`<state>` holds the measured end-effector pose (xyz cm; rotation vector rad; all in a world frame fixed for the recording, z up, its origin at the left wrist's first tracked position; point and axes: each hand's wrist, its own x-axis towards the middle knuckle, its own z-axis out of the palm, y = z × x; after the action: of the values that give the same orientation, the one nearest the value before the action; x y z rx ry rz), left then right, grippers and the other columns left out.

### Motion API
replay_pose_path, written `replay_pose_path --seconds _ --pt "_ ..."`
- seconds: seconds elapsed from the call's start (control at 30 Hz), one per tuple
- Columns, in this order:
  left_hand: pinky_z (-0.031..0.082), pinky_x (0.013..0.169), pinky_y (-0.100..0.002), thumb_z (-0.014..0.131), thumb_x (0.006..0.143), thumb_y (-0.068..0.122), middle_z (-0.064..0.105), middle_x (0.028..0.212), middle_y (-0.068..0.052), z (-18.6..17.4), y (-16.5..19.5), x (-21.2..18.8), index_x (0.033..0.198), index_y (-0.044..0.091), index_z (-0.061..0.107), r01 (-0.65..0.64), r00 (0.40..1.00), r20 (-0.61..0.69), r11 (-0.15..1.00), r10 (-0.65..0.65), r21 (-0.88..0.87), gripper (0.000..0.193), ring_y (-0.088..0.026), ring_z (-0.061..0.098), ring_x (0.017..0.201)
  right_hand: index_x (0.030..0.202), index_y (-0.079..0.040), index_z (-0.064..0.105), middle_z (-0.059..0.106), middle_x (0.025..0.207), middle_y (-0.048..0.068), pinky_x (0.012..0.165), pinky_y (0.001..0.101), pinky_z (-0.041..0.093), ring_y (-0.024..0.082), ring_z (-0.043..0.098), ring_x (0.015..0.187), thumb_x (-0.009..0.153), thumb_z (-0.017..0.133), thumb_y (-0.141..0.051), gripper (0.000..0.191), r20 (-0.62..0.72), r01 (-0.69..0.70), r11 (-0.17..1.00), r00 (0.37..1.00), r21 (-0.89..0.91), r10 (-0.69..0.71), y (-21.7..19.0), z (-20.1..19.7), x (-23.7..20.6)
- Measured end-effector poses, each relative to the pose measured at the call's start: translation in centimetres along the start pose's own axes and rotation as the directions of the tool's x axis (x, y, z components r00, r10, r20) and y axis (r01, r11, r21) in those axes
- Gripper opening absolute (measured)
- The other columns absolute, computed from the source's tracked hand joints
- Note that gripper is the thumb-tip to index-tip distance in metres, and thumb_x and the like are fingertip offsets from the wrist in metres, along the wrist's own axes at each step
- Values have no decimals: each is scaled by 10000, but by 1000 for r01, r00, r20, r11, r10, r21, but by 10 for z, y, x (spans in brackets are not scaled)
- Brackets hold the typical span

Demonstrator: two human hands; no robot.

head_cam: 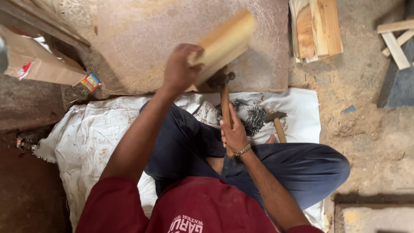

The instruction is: The person assembles a small wooden box by placing a wooden frame on the floor, positioning a wooden plank on top, and hammering nails into the wood to secure the pieces together. The person repeatedly picks up nails and uses a hammer to drive them into the wood.

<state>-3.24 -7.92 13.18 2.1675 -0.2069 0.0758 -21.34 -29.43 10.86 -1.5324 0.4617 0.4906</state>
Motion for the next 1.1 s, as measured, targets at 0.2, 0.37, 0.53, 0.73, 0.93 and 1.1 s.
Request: replay_pose_path --seconds 0.2,0.37,0.53,0.73,0.93,1.1 --pt "515 1000 -466 878 789 102 673 1228 -140 0 0 3 1342 57 618 -230 970 -38 960 239 161 613 -359 619 1206 1651 -262 245 569 647 60 366 286 452 117 512 450 985 607 -217 759 21 -10 951 1000 -309 17 -14 -9 -46" --pt "535 1049 -416 894 793 141 655 1285 -147 2 -21 6 1391 100 603 -92 996 -22 991 90 -99 667 -285 642 1184 1644 -124 256 683 1270 278 802 377 630 333 759 1022 1101 550 -242 629 240 610 245 602 -753 -761 -59 -27 -62" --pt "510 1066 -418 941 781 202 657 1340 -140 2 -25 17 1393 127 610 -88 996 8 993 89 -73 700 -284 645 1199 1583 -17 349 687 1284 255 750 377 636 288 776 947 1093 565 -260 588 76 482 445 738 -755 -671 -111 -21 -43" --pt "585 979 -383 923 773 217 675 1274 -113 6 -27 21 1394 165 589 64 996 71 997 -60 -49 707 -258 689 1105 1613 -143 405 707 895 179 670 467 558 345 698 777 1037 628 -213 621 214 455 235 736 -859 -643 -126 -5 -17" --pt "518 1043 -417 926 771 183 693 1290 -111 6 -29 25 1366 128 613 -24 999 46 997 28 -78 675 -261 662 1171 1591 -263 380 696 855 151 664 462 569 324 704 748 1048 626 -266 595 173 403 238 754 -884 -634 -107 3 -13" --pt "549 1042 -377 905 761 182 678 1290 -88 4 -27 25 1368 142 602 98 991 96 993 -92 -60 680 -231 668 1151 1611 -234 356 740 1038 191 703 460 587 361 739 846 1040 612 -243 625 105 425 416 790 -804 -604 -107 -6 -5"
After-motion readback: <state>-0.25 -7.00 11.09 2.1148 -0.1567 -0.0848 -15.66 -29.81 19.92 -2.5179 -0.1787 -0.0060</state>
